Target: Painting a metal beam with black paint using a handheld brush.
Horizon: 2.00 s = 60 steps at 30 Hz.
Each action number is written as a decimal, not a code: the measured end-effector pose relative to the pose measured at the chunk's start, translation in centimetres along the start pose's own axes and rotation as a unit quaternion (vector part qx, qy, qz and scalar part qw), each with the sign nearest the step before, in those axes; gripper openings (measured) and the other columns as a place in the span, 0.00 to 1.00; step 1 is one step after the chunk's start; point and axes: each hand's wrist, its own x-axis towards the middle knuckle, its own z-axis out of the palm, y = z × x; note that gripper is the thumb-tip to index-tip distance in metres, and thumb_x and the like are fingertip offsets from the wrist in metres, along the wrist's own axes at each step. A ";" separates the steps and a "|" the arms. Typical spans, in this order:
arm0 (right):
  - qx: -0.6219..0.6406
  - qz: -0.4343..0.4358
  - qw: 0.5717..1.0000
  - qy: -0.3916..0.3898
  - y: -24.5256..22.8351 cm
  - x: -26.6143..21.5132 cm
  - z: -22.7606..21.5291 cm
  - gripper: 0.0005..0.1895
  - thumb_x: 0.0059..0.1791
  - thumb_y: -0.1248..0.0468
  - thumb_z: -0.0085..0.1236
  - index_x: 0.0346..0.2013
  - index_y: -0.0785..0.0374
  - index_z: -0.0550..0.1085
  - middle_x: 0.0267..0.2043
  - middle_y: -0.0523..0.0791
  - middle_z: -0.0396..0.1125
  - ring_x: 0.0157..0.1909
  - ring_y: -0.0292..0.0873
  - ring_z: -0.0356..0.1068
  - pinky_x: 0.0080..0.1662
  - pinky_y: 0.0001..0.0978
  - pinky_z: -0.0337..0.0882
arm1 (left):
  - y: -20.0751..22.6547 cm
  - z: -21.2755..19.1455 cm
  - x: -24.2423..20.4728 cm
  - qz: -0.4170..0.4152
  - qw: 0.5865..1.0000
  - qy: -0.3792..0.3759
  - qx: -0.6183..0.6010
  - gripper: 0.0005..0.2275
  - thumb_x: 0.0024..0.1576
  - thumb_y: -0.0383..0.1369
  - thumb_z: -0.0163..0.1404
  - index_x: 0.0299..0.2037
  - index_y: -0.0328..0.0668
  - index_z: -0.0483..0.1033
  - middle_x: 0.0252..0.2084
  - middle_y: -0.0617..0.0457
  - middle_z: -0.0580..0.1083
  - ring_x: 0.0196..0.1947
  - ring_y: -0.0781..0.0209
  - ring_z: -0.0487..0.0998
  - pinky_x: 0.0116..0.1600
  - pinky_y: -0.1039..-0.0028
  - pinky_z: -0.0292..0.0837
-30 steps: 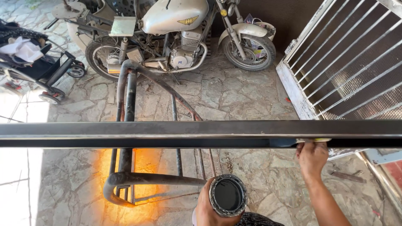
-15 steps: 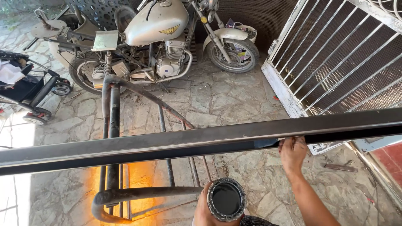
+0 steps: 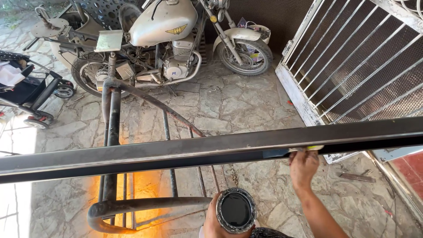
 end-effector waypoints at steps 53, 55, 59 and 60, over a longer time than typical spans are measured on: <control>0.142 0.127 0.982 -0.003 -2.5 0.3 -5.2 0.19 0.63 0.54 0.48 0.31 0.59 0.70 0.21 0.42 0.65 0.17 0.34 0.59 0.19 0.24 0.54 | -1.6 9.7 -0.7 0.083 0.987 0.106 -0.087 0.51 0.20 0.59 0.77 0.62 0.69 0.73 0.56 0.71 0.80 0.61 0.67 0.79 0.58 0.70 0.76; 0.149 0.153 0.977 0.008 -2.5 0.2 -3.9 0.15 0.63 0.56 0.47 0.36 0.60 0.69 0.24 0.44 0.66 0.19 0.35 0.58 0.19 0.25 0.53 | -1.2 8.4 1.1 0.098 0.987 0.107 -0.073 0.53 0.21 0.63 0.76 0.64 0.67 0.70 0.60 0.69 0.78 0.64 0.65 0.75 0.59 0.67 0.75; 0.110 0.101 0.987 -0.057 -1.6 0.1 -1.4 0.11 0.63 0.61 0.42 0.40 0.63 0.69 0.24 0.48 0.68 0.19 0.38 0.60 0.20 0.28 0.55 | -0.1 6.2 0.4 0.044 0.997 0.016 -0.064 0.46 0.26 0.57 0.72 0.62 0.65 0.73 0.58 0.66 0.79 0.63 0.66 0.77 0.63 0.71 0.72; 0.101 0.079 0.989 -0.072 -1.3 0.0 -0.7 0.13 0.62 0.58 0.44 0.36 0.62 0.65 0.25 0.50 0.67 0.19 0.40 0.61 0.19 0.30 0.57 | -0.7 6.8 -1.0 0.157 0.969 0.161 -0.101 0.42 0.30 0.60 0.72 0.59 0.62 0.77 0.53 0.65 0.82 0.58 0.63 0.81 0.55 0.70 0.75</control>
